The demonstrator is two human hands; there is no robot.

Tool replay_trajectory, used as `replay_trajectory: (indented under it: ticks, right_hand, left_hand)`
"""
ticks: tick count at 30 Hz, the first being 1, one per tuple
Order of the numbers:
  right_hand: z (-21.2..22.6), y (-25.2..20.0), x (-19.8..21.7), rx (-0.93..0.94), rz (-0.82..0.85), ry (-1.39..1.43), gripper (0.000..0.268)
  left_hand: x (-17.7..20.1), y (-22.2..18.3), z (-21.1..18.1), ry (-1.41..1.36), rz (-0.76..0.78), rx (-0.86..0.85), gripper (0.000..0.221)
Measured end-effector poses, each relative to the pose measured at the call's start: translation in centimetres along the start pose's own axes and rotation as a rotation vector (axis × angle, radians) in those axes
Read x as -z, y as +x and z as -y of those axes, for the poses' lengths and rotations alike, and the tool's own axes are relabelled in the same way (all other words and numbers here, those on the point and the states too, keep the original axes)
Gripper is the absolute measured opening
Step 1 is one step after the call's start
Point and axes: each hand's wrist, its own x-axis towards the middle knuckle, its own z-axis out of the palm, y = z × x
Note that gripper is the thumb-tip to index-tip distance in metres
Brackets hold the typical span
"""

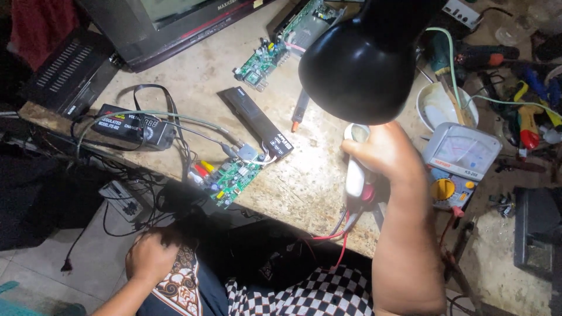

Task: Testing a circuit board by connecting it to a power supply and monitor, then using a multimeter to check voltages.

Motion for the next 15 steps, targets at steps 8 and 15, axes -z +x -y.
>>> replay_trajectory:
  ticks: [8,15]
  right_hand:
    - [-1.0,0.4,0.3,-0.027,-0.012,0.069,0.023]
    - [-1.7,1.1,-1.3,0.234,-0.138,0.148,0.061]
  left_hand:
    - [-0.1,0.1,0.0,-0.005,-0.005,0.010,0.052]
    - [0.9,-0.5,-0.7,-0.030,0.023,0.033,0.048]
